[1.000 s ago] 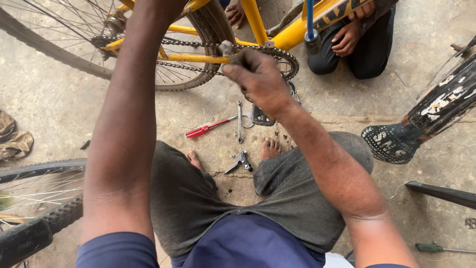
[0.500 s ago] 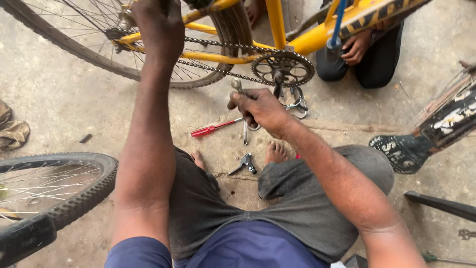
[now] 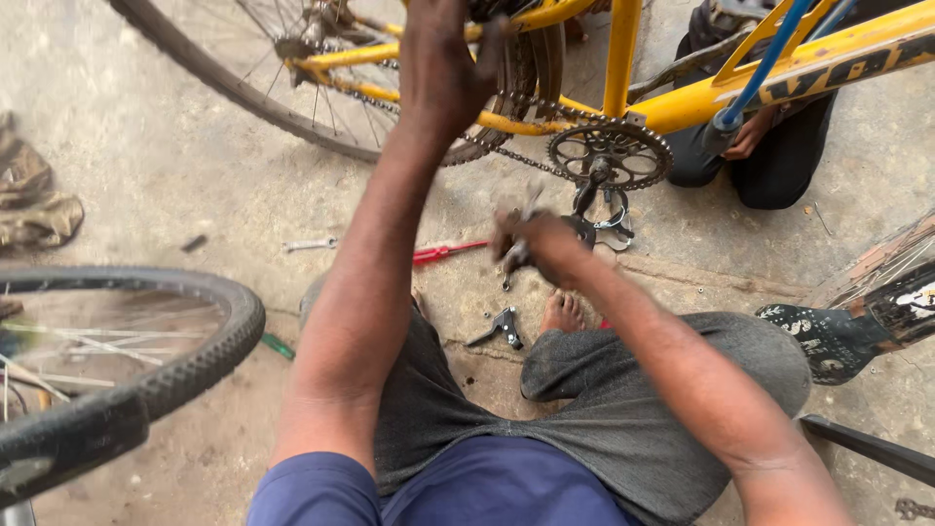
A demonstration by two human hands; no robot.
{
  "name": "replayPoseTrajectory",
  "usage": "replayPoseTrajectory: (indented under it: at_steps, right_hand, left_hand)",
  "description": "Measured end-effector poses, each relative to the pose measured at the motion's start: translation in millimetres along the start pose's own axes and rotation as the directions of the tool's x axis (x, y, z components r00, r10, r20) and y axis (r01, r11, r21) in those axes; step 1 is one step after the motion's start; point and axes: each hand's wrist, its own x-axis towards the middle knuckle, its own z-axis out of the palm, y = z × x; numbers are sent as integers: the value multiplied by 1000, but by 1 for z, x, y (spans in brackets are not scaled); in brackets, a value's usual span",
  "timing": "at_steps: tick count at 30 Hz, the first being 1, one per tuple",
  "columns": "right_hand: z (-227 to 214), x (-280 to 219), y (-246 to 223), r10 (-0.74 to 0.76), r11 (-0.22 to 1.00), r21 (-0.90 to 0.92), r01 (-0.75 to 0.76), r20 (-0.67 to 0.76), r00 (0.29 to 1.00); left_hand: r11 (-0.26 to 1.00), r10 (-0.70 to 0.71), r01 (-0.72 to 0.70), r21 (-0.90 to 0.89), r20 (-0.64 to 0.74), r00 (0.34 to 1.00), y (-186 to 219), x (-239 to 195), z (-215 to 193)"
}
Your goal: The person sits on the ground and repairs a yellow bicycle. They use a wrench to tighten bolts on the rear wheel axle and chain guard, and use a screwdriver to adjust the brake assembly.
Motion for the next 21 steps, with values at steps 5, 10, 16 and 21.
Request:
replayPoseTrajectory:
  at_steps: [5,10,16,21]
  right_hand:
    - [15,13,5,14,999,-44,-12,31,999]
    - [-4,15,-29,-283,953,114,282,-8,959]
    - [-21,-7,-75,-379,903,139,406,-189,906]
    - [-31,-16,-92,-496,836,139,531,-222,839]
  left_hand:
    - [988,113,-116,101,36,993,27,10,4]
    - [991,72,-84,108,106,992,41,19,19]
    - [944,214,-228,237,83,973,33,22,22]
    - [962,180,-198,188,110,978,25,12,20]
